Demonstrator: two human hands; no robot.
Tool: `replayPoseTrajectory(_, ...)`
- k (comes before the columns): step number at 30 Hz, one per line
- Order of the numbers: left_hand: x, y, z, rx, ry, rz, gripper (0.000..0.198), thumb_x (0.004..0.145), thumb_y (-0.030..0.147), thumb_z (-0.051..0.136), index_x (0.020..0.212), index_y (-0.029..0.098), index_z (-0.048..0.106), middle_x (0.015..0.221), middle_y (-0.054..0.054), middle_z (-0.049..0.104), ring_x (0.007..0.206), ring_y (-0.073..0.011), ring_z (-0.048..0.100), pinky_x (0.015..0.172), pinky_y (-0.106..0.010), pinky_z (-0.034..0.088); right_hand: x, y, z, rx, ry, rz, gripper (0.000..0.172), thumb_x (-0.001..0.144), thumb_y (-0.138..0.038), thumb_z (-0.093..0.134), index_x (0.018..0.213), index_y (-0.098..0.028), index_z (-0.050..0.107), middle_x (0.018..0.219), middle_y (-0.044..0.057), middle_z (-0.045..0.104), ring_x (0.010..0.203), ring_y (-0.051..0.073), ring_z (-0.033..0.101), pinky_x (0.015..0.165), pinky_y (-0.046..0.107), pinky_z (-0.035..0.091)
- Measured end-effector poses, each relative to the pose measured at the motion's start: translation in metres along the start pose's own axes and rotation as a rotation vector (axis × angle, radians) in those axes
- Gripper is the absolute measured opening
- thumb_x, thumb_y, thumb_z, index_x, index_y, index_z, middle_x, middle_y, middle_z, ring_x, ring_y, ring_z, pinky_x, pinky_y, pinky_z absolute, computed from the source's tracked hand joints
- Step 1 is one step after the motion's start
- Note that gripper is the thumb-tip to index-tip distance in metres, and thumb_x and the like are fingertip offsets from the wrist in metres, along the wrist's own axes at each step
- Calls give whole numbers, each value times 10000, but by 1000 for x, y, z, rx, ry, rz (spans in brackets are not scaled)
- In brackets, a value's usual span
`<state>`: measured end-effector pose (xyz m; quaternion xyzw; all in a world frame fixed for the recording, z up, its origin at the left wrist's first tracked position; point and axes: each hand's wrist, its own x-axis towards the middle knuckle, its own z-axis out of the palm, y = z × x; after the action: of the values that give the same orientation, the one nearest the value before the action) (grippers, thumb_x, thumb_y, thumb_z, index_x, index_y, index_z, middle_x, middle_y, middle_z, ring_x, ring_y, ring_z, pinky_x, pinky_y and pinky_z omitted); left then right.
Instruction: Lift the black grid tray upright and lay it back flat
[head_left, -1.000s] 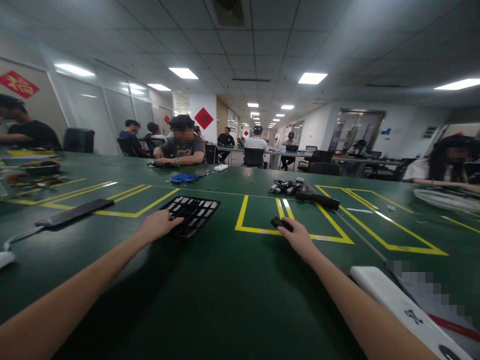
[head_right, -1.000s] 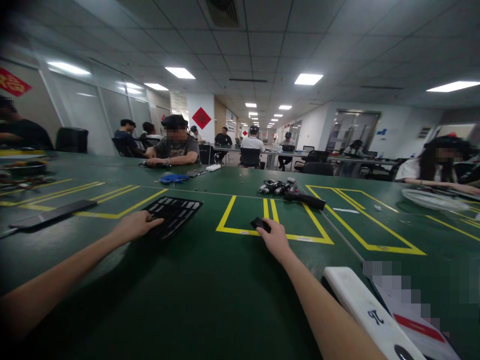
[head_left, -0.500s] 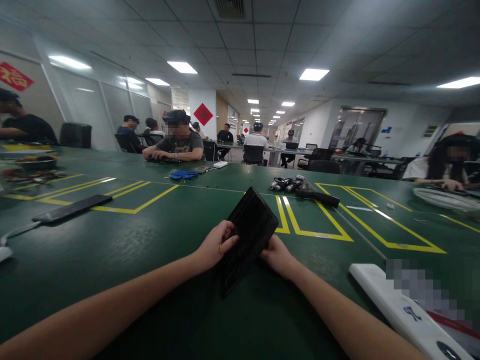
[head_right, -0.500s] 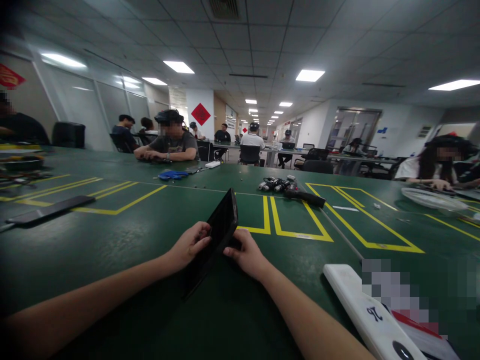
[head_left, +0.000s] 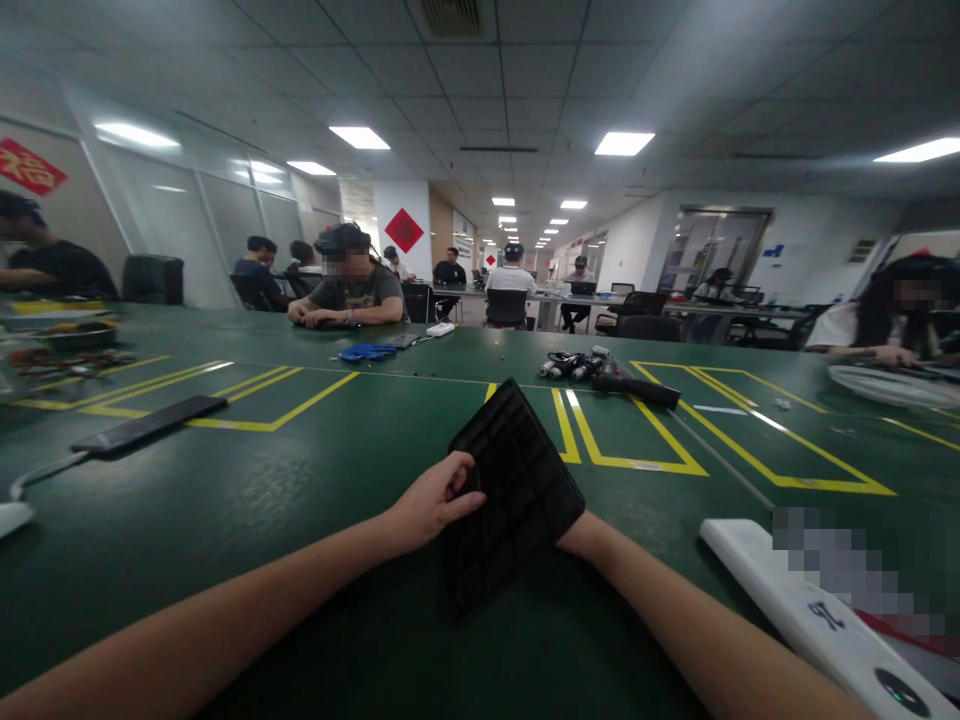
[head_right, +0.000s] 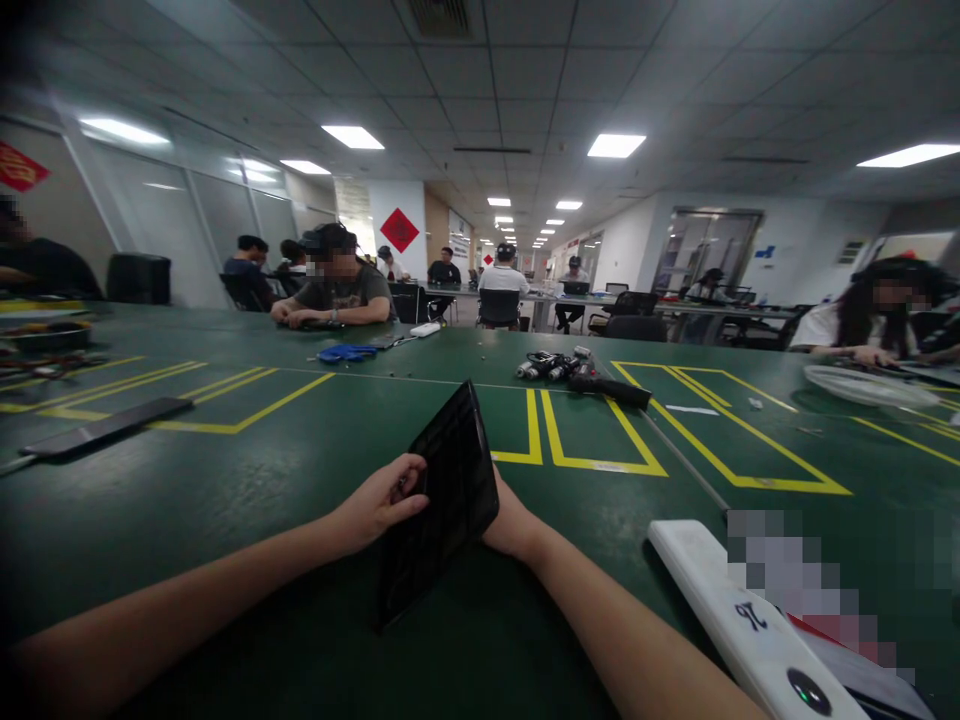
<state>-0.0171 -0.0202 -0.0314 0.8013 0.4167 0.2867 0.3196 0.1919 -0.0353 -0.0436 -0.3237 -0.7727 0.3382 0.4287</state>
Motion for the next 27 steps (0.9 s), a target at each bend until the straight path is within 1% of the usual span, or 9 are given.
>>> replayPoseTrajectory(3,3,0,-3,-99,15,-28,347,688,399,587,920,183,445,689,47,360,609,-97,366,546,-216,323,0,-2,1,-35,-24,1,468,700,-437,601,1105,-208,550,1214,77,531,1177,249,421,1045,441,260)
replayPoseTrajectory(5,6,1,-7,-266,86,-154,272,728,363,540,901,178,440,668,47,371,580,-90,375,516,-208,318,2,-2,3,-79,-23,-5,487,721,-427,580,1153,-213,516,1272,81,483,1196,249,403,1050,437,255)
replayPoseTrajectory(8,9,6,-14,-575,258,-434,102,767,197,456,850,164,405,627,46,392,523,-74,405,489,-200,343,4,-5,5,-159,-39,-51,458,771,-405,526,1196,-237,489,1304,62,456,1217,246,382,1063,438,231)
replayPoseTrajectory(11,9,10,-21,-711,323,-526,138,733,91,468,823,156,387,649,24,466,529,-71,470,529,-214,413,5,-8,5,-193,-76,-90,429,793,-391,506,1199,-251,497,1302,41,464,1220,243,382,1074,432,215)
replayPoseTrajectory(13,8,10,-23,-668,292,-496,109,759,157,491,796,164,389,619,34,472,477,-64,450,457,-196,389,5,-9,5,-183,-76,-92,430,793,-381,510,1200,-246,495,1303,39,465,1216,239,388,1076,429,211)
replayPoseTrajectory(15,8,10,-25,-589,221,-442,171,771,280,526,757,175,392,545,68,417,395,-44,357,356,-158,266,4,-7,6,-169,-56,-81,446,788,-372,516,1208,-225,485,1311,51,456,1222,236,381,1077,427,209)
replayPoseTrajectory(18,7,12,-30,-576,44,-386,264,732,384,574,726,163,429,508,90,334,366,-17,248,337,-145,112,3,-2,7,-165,-37,-71,456,786,-372,513,1213,-216,474,1323,59,439,1232,228,367,1075,424,212)
replayPoseTrajectory(22,2,16,-35,-656,-166,-349,270,701,346,603,847,140,507,645,42,448,413,-15,313,355,-158,151,4,4,9,-186,-34,-83,429,783,-385,512,1182,-226,499,1287,55,475,1223,226,375,1075,422,209)
replayPoseTrajectory(27,0,15,-32,-532,-226,-297,251,760,384,533,861,183,422,656,38,532,369,-26,351,336,-157,165,5,6,9,-172,-11,-106,424,776,-353,519,1181,-235,481,1245,53,507,1161,215,440,1046,411,275)
